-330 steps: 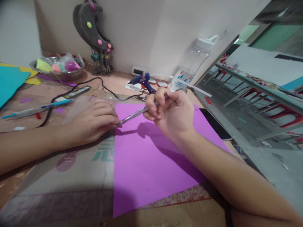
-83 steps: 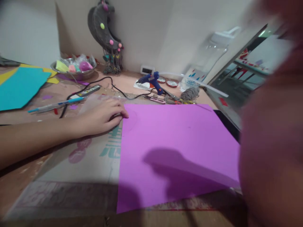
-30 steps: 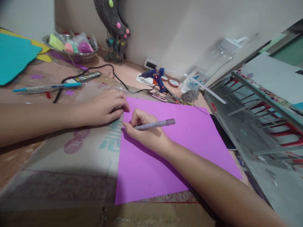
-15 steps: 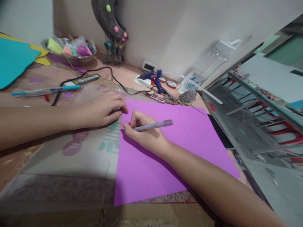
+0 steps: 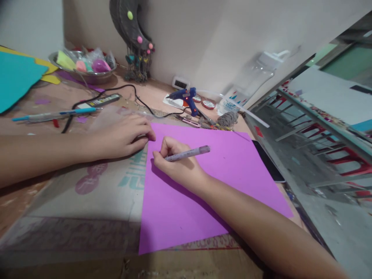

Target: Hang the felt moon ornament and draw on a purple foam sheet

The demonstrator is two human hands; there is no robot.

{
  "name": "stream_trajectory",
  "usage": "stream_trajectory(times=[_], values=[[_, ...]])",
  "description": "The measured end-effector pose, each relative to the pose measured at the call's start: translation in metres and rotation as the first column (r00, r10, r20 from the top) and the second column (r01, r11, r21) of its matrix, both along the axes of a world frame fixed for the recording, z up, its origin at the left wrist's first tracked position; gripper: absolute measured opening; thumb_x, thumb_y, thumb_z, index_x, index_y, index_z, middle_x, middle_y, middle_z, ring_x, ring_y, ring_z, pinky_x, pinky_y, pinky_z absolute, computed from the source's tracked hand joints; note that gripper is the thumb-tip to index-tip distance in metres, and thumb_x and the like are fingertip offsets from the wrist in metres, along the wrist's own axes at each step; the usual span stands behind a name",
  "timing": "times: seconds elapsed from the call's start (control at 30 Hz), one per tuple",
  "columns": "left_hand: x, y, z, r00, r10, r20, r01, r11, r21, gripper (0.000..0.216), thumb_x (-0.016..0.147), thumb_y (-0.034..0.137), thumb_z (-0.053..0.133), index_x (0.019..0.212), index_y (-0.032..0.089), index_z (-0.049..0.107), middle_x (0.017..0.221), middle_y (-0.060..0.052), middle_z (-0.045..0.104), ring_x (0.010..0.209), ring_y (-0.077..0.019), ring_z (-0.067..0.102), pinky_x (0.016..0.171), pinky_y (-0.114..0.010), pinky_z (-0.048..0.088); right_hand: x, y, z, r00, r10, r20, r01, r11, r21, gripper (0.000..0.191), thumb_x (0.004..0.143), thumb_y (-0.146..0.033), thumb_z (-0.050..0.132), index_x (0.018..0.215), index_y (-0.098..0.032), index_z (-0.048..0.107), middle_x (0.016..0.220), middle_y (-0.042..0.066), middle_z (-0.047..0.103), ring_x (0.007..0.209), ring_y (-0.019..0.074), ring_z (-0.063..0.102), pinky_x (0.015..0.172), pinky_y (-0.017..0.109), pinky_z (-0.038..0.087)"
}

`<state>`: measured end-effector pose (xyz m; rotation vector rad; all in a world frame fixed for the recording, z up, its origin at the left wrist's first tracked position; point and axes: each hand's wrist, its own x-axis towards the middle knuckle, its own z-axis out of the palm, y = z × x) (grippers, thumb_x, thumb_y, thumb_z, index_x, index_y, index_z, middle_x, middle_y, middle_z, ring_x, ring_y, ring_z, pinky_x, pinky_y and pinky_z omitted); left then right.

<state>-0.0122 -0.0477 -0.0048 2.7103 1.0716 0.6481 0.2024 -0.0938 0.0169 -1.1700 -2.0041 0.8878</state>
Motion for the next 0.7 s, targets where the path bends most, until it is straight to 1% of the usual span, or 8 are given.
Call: stream_trajectory(times=[0.1,0.23,0.3,0.4,0.53,0.6,0.7], values=[[0.0003,0.0002,-0.0003,1.000,0.000,0.001,0.000,1.000,-0.001,0.026,0.095,0.021,0.049,0.104,0.017,0.072,0.101,-0.010,0.064,0.106,-0.0275,0.057,0.099,-0.043,0.044,0.0019,0.0010,-0.0007,0.999,-0.039,-0.013,0.039,0.999,0.010,0.031,0.080,-0.026,0.064,0.064,-0.024,0.037,0.053,-0.009,0.041,0.046,0.0062,0.032,0.046,0.023,0.026],[-0.0004,0.0009,-0.0009,1.000,0.001,-0.003,-0.001,1.000,0.002,0.025,0.094,0.022,0.049,0.104,0.017,0.072,0.102,-0.010,0.064,0.106,-0.0280,0.057,0.099,-0.044,0.044,0.0027,-0.0013,-0.0009,1.000,-0.020,-0.008,0.019,0.997,-0.077,0.034,0.083,-0.035,0.067,0.067,-0.024,0.039,0.054,-0.008,0.046,0.047,0.0070,0.037,0.047,0.024,0.028],[-0.0011,0.0012,-0.0012,1.000,-0.003,-0.005,0.003,1.000,0.008,0.026,0.094,0.022,0.049,0.104,0.017,0.072,0.103,-0.010,0.064,0.106,-0.0281,0.057,0.099,-0.044,0.044,0.0021,-0.0022,-0.0004,1.000,-0.008,0.006,0.008,0.996,-0.088,0.033,0.083,-0.035,0.067,0.068,-0.024,0.040,0.055,-0.008,0.047,0.048,0.0073,0.038,0.048,0.024,0.029],[-0.0014,0.0017,-0.0018,1.000,-0.006,-0.003,0.006,1.000,0.017,0.025,0.095,0.022,0.048,0.104,0.017,0.072,0.103,-0.010,0.064,0.107,-0.0276,0.057,0.099,-0.043,0.044,0.0018,-0.0010,0.0001,1.000,-0.016,0.026,0.017,0.999,-0.034,0.031,0.080,-0.029,0.065,0.065,-0.024,0.038,0.053,-0.008,0.043,0.047,0.0069,0.034,0.047,0.024,0.028],[-0.0010,0.0019,-0.0027,1.000,-0.002,-0.010,0.003,1.000,0.014,0.026,0.096,0.022,0.047,0.104,0.017,0.071,0.104,-0.010,0.064,0.106,-0.0272,0.058,0.099,-0.044,0.045,0.0033,0.0016,-0.0007,0.998,-0.068,-0.001,0.068,0.997,0.027,0.030,0.077,-0.024,0.062,0.063,-0.025,0.036,0.053,-0.009,0.040,0.047,0.0067,0.032,0.046,0.024,0.028],[-0.0011,0.0017,-0.0028,1.000,-0.001,-0.013,0.001,1.000,0.017,0.025,0.096,0.022,0.048,0.103,0.017,0.071,0.105,-0.010,0.064,0.106,-0.0273,0.058,0.099,-0.044,0.045,0.0039,0.0013,-0.0009,0.998,-0.067,-0.003,0.067,0.998,0.009,0.031,0.078,-0.026,0.064,0.063,-0.025,0.037,0.053,-0.008,0.041,0.047,0.0067,0.033,0.046,0.024,0.028],[-0.0015,0.0015,-0.0025,1.000,-0.006,-0.012,0.006,1.000,0.028,0.025,0.095,0.022,0.049,0.104,0.017,0.071,0.105,-0.010,0.064,0.107,-0.0272,0.058,0.099,-0.044,0.045,0.0040,-0.0008,-0.0004,1.000,-0.031,-0.004,0.031,0.997,-0.069,0.034,0.082,-0.033,0.067,0.066,-0.024,0.039,0.054,-0.008,0.045,0.047,0.0072,0.036,0.047,0.024,0.028]])
